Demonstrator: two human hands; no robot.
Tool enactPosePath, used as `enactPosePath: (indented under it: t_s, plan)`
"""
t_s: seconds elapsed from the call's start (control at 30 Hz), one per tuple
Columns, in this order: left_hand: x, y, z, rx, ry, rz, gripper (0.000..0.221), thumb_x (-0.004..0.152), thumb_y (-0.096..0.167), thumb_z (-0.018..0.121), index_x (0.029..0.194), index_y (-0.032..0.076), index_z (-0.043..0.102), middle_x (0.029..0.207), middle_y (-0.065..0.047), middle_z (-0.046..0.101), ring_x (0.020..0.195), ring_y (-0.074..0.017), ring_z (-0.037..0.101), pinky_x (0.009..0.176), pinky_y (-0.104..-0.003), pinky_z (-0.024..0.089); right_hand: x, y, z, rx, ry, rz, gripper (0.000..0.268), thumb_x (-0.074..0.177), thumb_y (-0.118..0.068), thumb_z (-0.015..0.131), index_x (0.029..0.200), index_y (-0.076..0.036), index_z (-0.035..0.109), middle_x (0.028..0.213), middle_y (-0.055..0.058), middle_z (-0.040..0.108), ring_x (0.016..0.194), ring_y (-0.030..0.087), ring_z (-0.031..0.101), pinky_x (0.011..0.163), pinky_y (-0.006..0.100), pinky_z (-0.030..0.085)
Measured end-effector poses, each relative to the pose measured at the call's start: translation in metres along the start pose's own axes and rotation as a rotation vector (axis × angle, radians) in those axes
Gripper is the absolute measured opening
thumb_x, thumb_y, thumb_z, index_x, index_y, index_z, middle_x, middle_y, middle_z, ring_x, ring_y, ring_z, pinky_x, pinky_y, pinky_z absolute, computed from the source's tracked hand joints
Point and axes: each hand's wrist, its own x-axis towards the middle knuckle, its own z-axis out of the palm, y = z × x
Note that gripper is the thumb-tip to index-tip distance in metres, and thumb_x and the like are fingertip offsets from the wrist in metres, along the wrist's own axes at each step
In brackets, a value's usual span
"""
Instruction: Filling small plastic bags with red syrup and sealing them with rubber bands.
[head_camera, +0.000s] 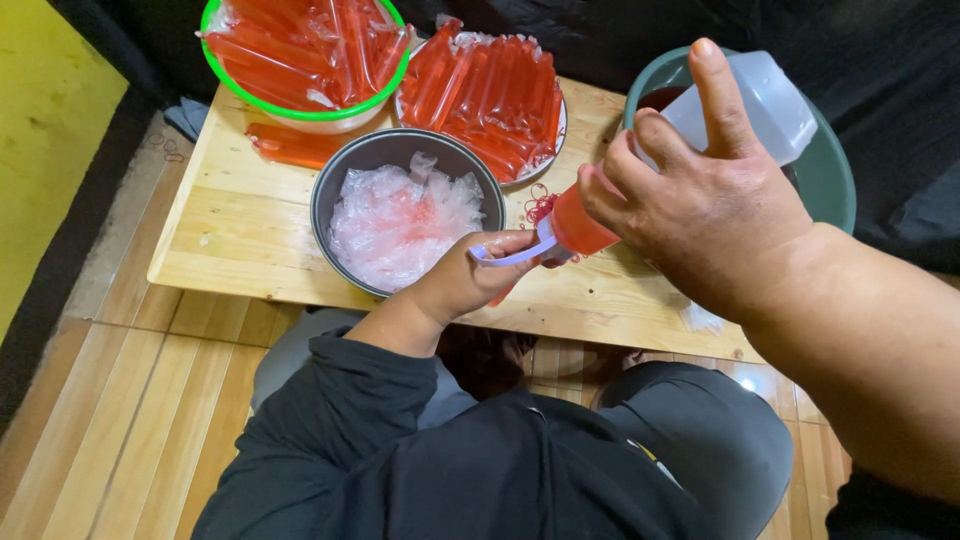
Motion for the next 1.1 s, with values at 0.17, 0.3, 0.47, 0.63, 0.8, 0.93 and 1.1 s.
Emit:
enactPosePath:
  t_s: [0.17,0.3,0.47,0.63,0.8,0.93,1.1]
  plan:
    - [0.003,-0.009,-0.001,-0.007,0.0,-0.015,0.036,0.099,0.025,0.059,0.125,0.002,0.069,0.125,-0.011,0.073,0.122,-0.0207,0.067,0.109,-0.031,0.046,-0.001,-0.001,0.003,-0.007,0.021,0.0,0.016,0.108,-0.004,0.069,0.103,-0.019,0.068,0.094,0.002,0.054,0.096,0.024,0.058,0.125,0.064,0.035]
    - [0.003,-0.011,-0.001,-0.022,0.006,-0.02,0.035,0.099,0.023,0.059,0.125,0.002,0.069,0.124,-0.011,0.073,0.121,-0.0211,0.067,0.109,-0.031,0.047,-0.003,-0.003,0.005,0.032,0.016,0.005,0.017,0.109,-0.003,0.065,0.104,-0.019,0.068,0.084,0.0,0.043,0.083,0.023,0.051,0.126,0.064,0.034]
    - [0.002,-0.006,0.0,0.027,0.046,-0.04,0.035,0.098,0.026,0.06,0.123,0.004,0.071,0.123,-0.008,0.074,0.119,-0.0171,0.067,0.106,-0.029,0.047,-0.005,-0.004,0.007,0.004,0.019,0.013,0.013,0.11,-0.007,0.069,0.105,-0.019,0.069,0.09,0.001,0.051,0.091,0.024,0.055,0.125,0.065,0.035]
    - [0.003,-0.014,0.0,-0.027,0.04,-0.014,0.037,0.099,0.03,0.061,0.122,0.003,0.071,0.121,-0.012,0.074,0.118,-0.0212,0.069,0.109,-0.033,0.048,-0.007,-0.005,0.01,-0.01,-0.01,0.01,0.022,0.101,-0.003,0.07,0.115,-0.021,0.069,0.099,0.001,0.061,0.101,0.025,0.06,0.124,0.066,0.034]
    - [0.006,-0.04,-0.005,0.049,0.158,-0.137,0.047,0.09,0.027,0.069,0.129,0.002,0.067,0.129,-0.01,0.071,0.121,-0.017,0.065,0.106,-0.029,0.048,-0.006,-0.006,0.01,0.036,0.029,0.02,0.021,0.102,0.001,0.065,0.097,-0.019,0.067,0.082,-0.001,0.045,0.081,0.023,0.049,0.123,0.065,0.037]
    - [0.006,-0.028,-0.002,0.027,0.076,-0.101,0.035,0.096,0.024,0.062,0.123,0.004,0.071,0.121,-0.008,0.074,0.116,-0.0147,0.066,0.102,-0.027,0.047,-0.006,-0.006,0.011,0.055,0.048,0.024,0.026,0.104,0.001,0.064,0.087,-0.019,0.063,0.078,-0.001,0.038,0.077,0.022,0.045,0.122,0.064,0.04]
    - [0.008,-0.062,-0.006,0.054,0.173,-0.117,0.054,0.087,0.026,0.074,0.133,0.0,0.064,0.134,-0.013,0.068,0.123,-0.0175,0.063,0.108,-0.03,0.048,-0.011,-0.007,0.013,0.047,-0.006,0.019,0.023,0.095,0.004,0.064,0.097,-0.019,0.068,0.079,-0.002,0.041,0.08,0.022,0.048,0.123,0.065,0.038]
